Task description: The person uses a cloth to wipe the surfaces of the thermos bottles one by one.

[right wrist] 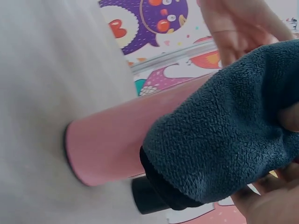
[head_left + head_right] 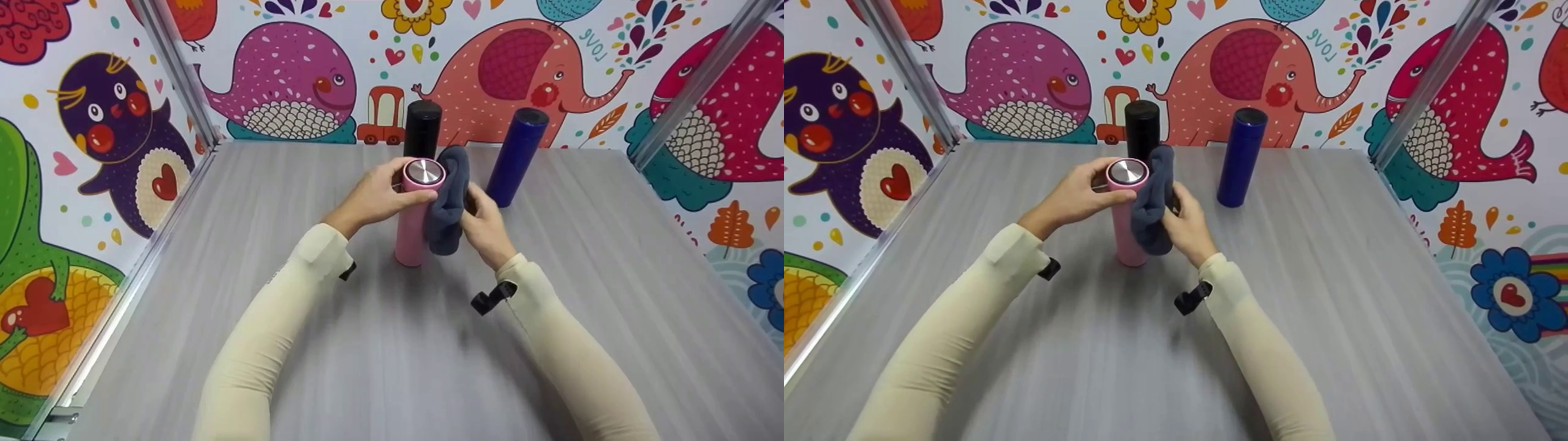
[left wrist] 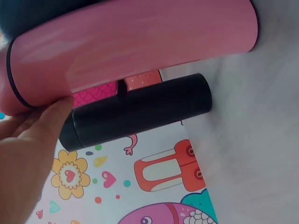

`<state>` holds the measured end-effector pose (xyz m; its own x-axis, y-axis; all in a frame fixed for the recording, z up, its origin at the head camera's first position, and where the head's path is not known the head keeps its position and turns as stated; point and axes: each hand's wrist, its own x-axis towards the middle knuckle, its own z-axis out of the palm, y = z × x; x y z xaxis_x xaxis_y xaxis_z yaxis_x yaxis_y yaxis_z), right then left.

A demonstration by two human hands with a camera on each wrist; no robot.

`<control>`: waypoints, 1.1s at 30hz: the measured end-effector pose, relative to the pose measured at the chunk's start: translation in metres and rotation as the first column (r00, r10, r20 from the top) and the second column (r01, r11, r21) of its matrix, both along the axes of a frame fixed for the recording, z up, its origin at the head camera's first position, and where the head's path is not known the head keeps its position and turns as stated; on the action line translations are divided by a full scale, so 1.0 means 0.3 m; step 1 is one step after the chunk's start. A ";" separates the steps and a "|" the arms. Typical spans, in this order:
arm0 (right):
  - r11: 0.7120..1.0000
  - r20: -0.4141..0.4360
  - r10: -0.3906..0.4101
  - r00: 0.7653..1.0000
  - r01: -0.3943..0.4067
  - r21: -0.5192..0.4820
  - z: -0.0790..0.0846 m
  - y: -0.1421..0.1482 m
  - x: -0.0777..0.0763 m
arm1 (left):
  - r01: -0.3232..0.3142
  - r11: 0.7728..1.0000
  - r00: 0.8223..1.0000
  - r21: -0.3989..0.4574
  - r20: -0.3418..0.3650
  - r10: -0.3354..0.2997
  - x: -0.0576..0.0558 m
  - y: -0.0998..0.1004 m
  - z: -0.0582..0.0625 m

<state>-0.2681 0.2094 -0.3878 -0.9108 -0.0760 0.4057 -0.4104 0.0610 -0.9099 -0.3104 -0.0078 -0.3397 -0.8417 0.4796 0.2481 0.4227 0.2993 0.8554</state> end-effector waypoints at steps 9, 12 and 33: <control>0.999 -0.056 0.039 0.998 -0.041 -0.023 0.070 0.029 -0.016 | -0.060 0.995 0.997 -0.079 -0.046 0.056 -0.013 0.014 0.020; 0.999 -0.054 0.046 0.997 -0.046 -0.008 0.067 0.033 -0.021 | -0.054 0.996 0.997 -0.073 -0.059 0.050 -0.015 0.003 0.024; 0.987 0.143 0.085 0.986 -0.103 0.124 -0.125 0.003 0.034 | -0.097 0.992 0.994 0.076 -0.041 0.100 0.023 0.018 -0.039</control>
